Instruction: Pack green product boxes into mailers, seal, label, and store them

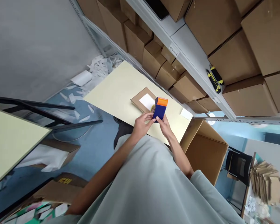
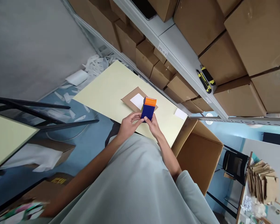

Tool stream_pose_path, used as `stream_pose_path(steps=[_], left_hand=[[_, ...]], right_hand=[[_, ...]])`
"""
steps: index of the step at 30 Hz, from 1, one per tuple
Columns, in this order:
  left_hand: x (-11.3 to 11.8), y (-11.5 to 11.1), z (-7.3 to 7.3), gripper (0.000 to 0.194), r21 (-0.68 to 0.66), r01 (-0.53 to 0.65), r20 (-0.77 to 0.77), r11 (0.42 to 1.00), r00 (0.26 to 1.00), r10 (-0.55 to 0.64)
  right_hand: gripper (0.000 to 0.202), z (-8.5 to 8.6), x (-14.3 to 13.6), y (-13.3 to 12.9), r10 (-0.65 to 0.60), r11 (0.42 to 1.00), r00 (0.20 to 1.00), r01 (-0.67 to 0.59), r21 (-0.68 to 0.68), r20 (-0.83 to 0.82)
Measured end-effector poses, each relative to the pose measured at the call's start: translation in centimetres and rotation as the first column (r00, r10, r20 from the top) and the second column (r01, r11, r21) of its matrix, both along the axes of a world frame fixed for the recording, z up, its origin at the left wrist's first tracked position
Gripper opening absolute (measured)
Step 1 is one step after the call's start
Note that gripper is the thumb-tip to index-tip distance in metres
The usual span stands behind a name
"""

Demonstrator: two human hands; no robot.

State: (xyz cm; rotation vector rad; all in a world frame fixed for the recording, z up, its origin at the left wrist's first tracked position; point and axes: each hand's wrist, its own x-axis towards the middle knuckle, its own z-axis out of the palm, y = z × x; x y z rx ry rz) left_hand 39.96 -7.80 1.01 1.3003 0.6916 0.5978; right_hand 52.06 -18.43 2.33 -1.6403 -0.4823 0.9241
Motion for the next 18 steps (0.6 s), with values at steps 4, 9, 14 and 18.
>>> stream_pose_path(steps=[4, 9, 14, 18], left_hand=[[-0.7, 0.0, -0.5, 0.037, 0.021, 0.084, -0.015, 0.996, 0.996, -0.084], [-2.2, 0.1, 0.2, 0.030, 0.111, 0.117, -0.108, 0.987, 0.989, -0.105], [-3.0, 2.0, 2.8, 0.044, 0.266, -0.019, -0.107, 0.964, 0.993, 0.049], [-2.8, 4.6, 5.5, 0.043, 0.337, 0.014, -0.097, 0.942, 0.995, 0.020]], right_hand=[[0.074, -0.1, 0.1, -0.6, 0.023, 1.000, 0.999, -0.023, -0.021, -0.030], [0.079, -0.1, 0.0, -0.7, 0.086, 0.990, 0.996, -0.086, -0.109, -0.004], [0.079, 1.4, -0.2, -1.2, 0.194, 0.976, 0.966, -0.173, -0.132, 0.170], [0.077, 2.9, 0.4, -2.1, 0.316, 0.940, 0.909, -0.262, -0.219, 0.270]])
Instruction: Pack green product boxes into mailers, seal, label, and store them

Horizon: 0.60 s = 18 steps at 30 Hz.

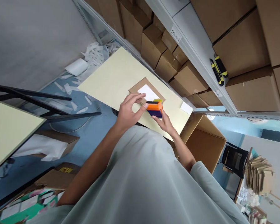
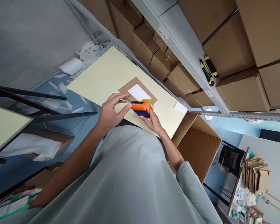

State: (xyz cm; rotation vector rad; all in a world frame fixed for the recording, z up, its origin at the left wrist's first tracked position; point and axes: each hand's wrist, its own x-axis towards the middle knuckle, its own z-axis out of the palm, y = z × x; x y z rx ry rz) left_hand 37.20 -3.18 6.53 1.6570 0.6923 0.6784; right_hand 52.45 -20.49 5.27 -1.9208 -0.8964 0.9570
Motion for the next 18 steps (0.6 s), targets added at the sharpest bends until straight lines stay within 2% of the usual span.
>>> stream_pose_path(steps=[4, 10, 14, 18], left_hand=[[0.2, 1.5, 1.2, 0.038, 0.034, 0.117, -0.020, 0.993, 0.993, -0.116], [0.2, 1.5, 0.1, 0.018, 0.019, 0.198, -0.057, 0.980, 0.979, -0.196], [-0.4, 0.2, -1.8, 0.017, 0.015, 0.153, -0.053, 0.988, 0.987, -0.152], [-1.6, -3.2, -5.5, 0.019, -0.055, 0.028, -0.065, 0.998, 0.997, -0.032]], right_hand=[[0.065, 0.8, 0.9, -1.0, 0.109, 0.993, 0.985, -0.103, -0.051, 0.132], [0.054, 1.0, 1.8, -2.1, 0.235, 0.971, 0.947, -0.218, -0.103, 0.220], [0.049, 0.2, 1.9, -3.0, 0.307, 0.949, 0.921, -0.277, -0.150, 0.240], [0.050, -1.4, 1.5, -5.0, 0.353, 0.921, 0.912, -0.300, -0.247, 0.208]])
